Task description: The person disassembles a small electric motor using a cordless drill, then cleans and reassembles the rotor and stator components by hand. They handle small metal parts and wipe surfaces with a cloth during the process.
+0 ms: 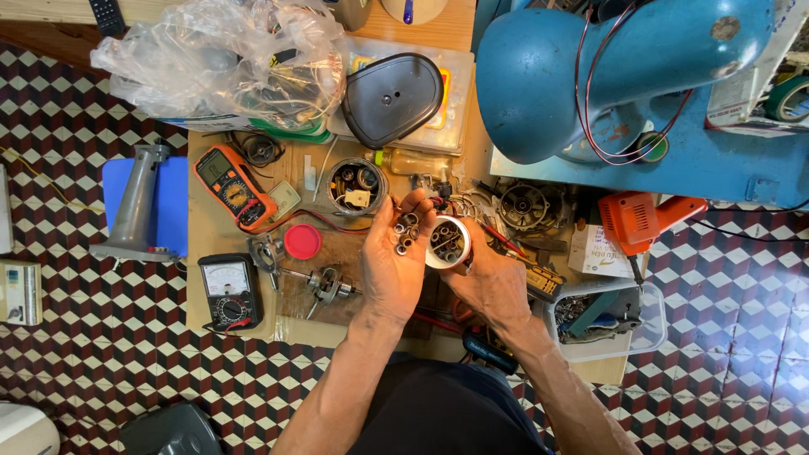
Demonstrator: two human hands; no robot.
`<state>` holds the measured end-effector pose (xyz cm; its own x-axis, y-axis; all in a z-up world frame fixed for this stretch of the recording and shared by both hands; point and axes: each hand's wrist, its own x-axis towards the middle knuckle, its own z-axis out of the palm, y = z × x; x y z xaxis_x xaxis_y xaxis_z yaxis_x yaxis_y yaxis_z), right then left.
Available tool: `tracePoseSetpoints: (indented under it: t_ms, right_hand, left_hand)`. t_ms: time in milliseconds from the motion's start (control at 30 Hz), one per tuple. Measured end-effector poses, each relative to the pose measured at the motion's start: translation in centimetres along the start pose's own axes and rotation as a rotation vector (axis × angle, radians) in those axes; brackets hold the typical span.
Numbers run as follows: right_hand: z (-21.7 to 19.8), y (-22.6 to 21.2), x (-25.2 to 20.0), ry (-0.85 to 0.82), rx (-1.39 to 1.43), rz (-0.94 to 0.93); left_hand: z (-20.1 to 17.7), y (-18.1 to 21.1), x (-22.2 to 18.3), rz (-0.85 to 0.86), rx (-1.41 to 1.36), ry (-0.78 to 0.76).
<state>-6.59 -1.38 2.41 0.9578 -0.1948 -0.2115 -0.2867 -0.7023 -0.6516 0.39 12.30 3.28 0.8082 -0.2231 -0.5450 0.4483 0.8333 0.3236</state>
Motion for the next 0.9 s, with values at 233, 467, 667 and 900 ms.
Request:
tracePoseSetpoints:
  t_ms: [233,467,667,900]
  right_hand:
    - [0.4,-1.0,0.1,0.02,0.01,-0.037]
    - [0.5,-1.8,0.2,0.026,0.026,-0.038]
    - [0.5,-1.7,0.0,0.005,0.04,-0.047]
    - [0.7,-1.8,0.3,0.026,0.002,-0.09]
  left_hand:
    - [-0.1,0.0,0.0,0.035,0.063,-0.028]
    - [0.4,0.4,-0.3,0.059,0.107,-0.047]
    - [0.1,0.4,-0.1,0.077,0.081,-0.06]
    - [-0.7,0.4,-0.4,0.077,0.203,-0.069]
